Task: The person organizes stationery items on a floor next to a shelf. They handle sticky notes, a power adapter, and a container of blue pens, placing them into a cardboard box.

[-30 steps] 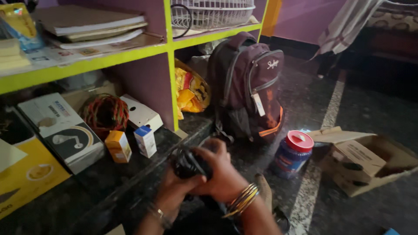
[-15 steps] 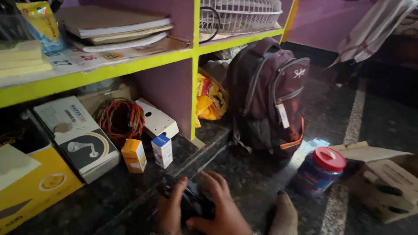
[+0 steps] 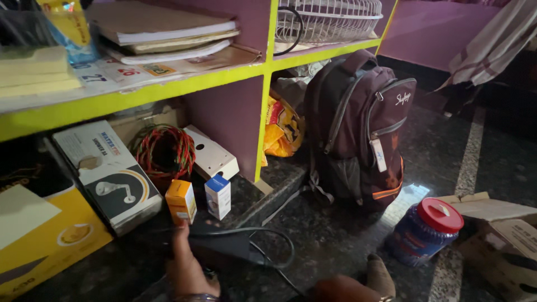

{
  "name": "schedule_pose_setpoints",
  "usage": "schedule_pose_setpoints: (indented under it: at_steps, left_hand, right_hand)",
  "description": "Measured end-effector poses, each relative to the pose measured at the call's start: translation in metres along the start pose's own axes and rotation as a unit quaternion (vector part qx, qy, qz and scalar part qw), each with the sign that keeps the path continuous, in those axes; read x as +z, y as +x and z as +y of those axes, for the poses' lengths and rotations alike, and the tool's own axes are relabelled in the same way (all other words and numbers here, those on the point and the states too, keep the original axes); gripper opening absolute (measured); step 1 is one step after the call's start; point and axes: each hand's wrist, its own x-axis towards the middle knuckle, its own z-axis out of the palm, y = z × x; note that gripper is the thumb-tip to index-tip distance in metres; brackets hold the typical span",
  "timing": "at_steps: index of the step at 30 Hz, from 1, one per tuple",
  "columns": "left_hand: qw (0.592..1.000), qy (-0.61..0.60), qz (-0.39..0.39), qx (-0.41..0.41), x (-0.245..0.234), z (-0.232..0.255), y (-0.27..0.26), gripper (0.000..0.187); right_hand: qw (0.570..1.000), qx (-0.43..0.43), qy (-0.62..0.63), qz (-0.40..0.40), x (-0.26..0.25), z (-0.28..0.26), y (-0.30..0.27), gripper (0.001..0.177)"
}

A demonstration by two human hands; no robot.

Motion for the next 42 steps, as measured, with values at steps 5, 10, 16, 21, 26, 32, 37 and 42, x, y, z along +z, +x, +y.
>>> schedule_pose_setpoints:
  at_steps: [5,10,16,21,26,32,37,42]
  left_hand:
    - [0.978,0.044,0.185,0.085,-0.009,0.029,0.007,0.079]
    - [0.936,0.091,0.126,0.315,-0.017,0.026,0.034,0.082]
    - [0.853,0.295,0.066,0.426,-0.018,0.012,0.027,0.084]
    - [0.853,0.405,-0.160,0.288,-0.011,-0.005,0.011,0.066]
    - [0.826,0.380,-0.388,0.151,-0.010,-0.031,0.021,0.043]
    - [0.788,0.380,-0.472,0.110,-0.022,-0.057,0.062,0.042]
    - [0.798,0.344,-0.495,-0.001,-0.021,-0.051,0.047,0.056]
    - [0.816,0.368,-0.444,0.047,-0.017,-0.043,0.026,0.079]
  right_hand:
    - [0.998,0.016,0.034,0.047,-0.062,0.096,-0.024,0.028]
    - [0.994,-0.031,0.001,0.106,-0.099,0.129,-0.038,0.019]
    - [0.952,0.030,0.279,0.121,-0.081,0.043,-0.058,0.020]
    - [0.908,-0.159,0.376,0.101,-0.044,-0.027,-0.045,0.019]
    - [0.914,-0.103,0.297,0.255,0.002,-0.107,-0.031,0.021]
    - [0.847,-0.163,0.128,0.489,0.021,-0.165,-0.037,0.018]
    - [0.826,-0.074,0.133,0.543,0.023,-0.181,-0.039,0.019]
    - [0.827,0.030,0.153,0.540,0.027,-0.170,-0.033,0.032]
